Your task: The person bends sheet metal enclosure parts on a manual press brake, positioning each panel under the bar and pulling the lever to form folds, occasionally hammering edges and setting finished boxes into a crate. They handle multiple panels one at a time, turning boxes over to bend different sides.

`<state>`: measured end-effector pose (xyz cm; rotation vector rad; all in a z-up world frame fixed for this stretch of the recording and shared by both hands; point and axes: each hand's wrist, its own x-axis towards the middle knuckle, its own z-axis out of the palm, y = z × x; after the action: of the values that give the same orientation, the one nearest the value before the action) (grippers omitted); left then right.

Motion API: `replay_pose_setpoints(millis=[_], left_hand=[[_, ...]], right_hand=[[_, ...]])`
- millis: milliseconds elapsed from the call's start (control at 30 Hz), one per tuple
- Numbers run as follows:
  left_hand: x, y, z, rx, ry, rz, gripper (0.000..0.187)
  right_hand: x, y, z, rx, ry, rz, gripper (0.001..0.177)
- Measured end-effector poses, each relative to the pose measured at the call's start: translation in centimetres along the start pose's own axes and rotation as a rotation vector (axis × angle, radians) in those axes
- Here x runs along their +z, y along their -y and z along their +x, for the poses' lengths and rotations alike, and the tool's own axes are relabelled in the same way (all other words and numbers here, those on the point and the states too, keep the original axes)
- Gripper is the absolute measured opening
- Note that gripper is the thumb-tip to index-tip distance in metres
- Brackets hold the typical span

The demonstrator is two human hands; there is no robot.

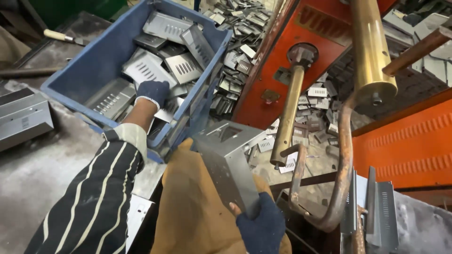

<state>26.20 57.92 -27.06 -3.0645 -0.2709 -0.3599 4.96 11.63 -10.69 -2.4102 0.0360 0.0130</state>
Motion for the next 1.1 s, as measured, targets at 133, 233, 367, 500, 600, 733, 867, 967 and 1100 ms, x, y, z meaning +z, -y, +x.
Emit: replay_pose_setpoints(millis=[133,233,367,500,600,733,867,967,1100], left_hand=[[-2.1,-0.3,-0.4,0.045,0.054,0.040,0.015],[-8.9,-1.6,-1.7,0.075,0.180,0.094,0.019],[-17.6,-2.4,-4.2,0.137,0.232,0.149,0.025],[-23.7,-1.5,-7.8,0.101,0.086,0.003,0.024],[-23.7,0.9,-9.9,0.060,-0.116,-0.189,0.021],[-25.3,-0.2,-12.4,0.010,-0.309,-0.289,0.021],[-25.3,-4.8,-16.2,-0.259,-0.534,-1.017,0.026],[-23.0,-11.4,-19.5,-0.302,-0.472,-1.831,0.043],[-15.3,-22.5,-26.2,-1.186,0.216,-2.799,0.067]], right_hand=[[0.2,-0.2,-0.1,-0.068,-0.022,-0.030,0.056],[-0.1,-0.1,-0.2,-0.049,-0.002,-0.046,0.054],[-0.7,0.1,-0.9,-0.055,-0.019,0.001,0.054],[-1.5,1.0,-1.5,-0.118,-0.050,0.037,0.053],[-1.7,0.9,-2.2,-0.080,-0.027,0.047,0.051],[-3.4,2.2,-3.6,-0.074,-0.017,0.096,0.051],[-6.3,2.4,-4.8,-0.186,-0.054,0.462,0.041],[-8.8,-2.0,-7.4,-0.215,-0.083,0.719,0.040],[-13.7,-7.3,-10.2,-0.157,-0.096,0.952,0.043]])
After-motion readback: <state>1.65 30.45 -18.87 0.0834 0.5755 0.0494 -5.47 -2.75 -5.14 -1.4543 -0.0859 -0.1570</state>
